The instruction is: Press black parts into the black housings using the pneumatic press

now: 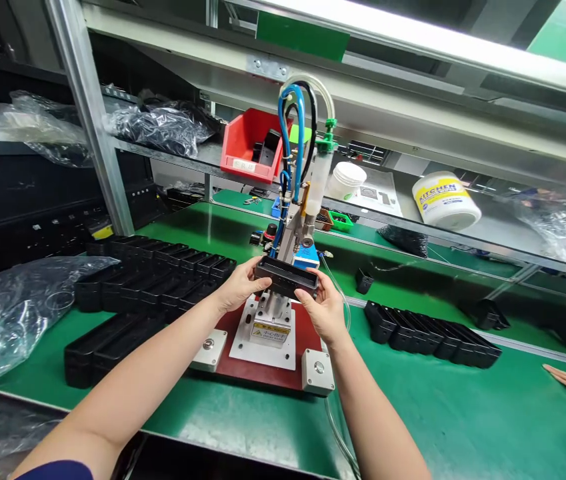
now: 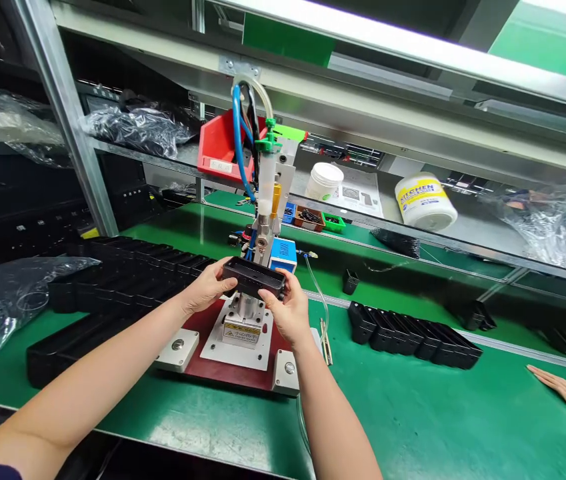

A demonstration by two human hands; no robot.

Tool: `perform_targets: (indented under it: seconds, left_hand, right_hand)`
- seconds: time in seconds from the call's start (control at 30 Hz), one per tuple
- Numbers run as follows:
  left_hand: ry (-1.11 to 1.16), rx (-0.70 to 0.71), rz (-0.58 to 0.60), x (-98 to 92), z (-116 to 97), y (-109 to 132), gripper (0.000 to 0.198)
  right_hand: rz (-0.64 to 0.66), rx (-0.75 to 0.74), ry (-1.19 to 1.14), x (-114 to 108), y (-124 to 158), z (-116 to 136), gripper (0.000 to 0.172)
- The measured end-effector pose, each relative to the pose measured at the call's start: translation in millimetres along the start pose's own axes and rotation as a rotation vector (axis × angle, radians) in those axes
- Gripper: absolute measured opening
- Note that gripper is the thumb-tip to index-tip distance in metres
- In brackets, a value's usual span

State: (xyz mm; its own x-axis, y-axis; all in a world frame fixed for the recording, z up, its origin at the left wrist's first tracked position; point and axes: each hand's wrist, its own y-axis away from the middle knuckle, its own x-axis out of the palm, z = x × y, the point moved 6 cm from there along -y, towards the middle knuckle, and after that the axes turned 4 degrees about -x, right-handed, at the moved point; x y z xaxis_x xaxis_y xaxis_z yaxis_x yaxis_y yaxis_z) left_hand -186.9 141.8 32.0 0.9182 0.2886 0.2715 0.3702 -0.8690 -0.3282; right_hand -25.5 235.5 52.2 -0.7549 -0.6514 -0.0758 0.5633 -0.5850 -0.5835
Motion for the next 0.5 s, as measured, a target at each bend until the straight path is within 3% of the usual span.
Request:
perform_targets:
  seconds: [0.27,0.4,0.5]
  left_hand:
    - [-0.073,-0.024,-0.076,2.6,-8,5,0.057]
    - [-0.125,-0.001,-0.084,3.8,-19,8,0.062]
    - [-0.245,0.006,-0.106,4.7,-34,25,0.064]
  right_hand:
    - [0.03,-0.035,-0.032,-2,-6,-2,0.058]
    - [0.042,-0.086,-0.036,0,-5,14,0.057]
    - [0.076,-0.1,-0.027,3,8,31,0.057]
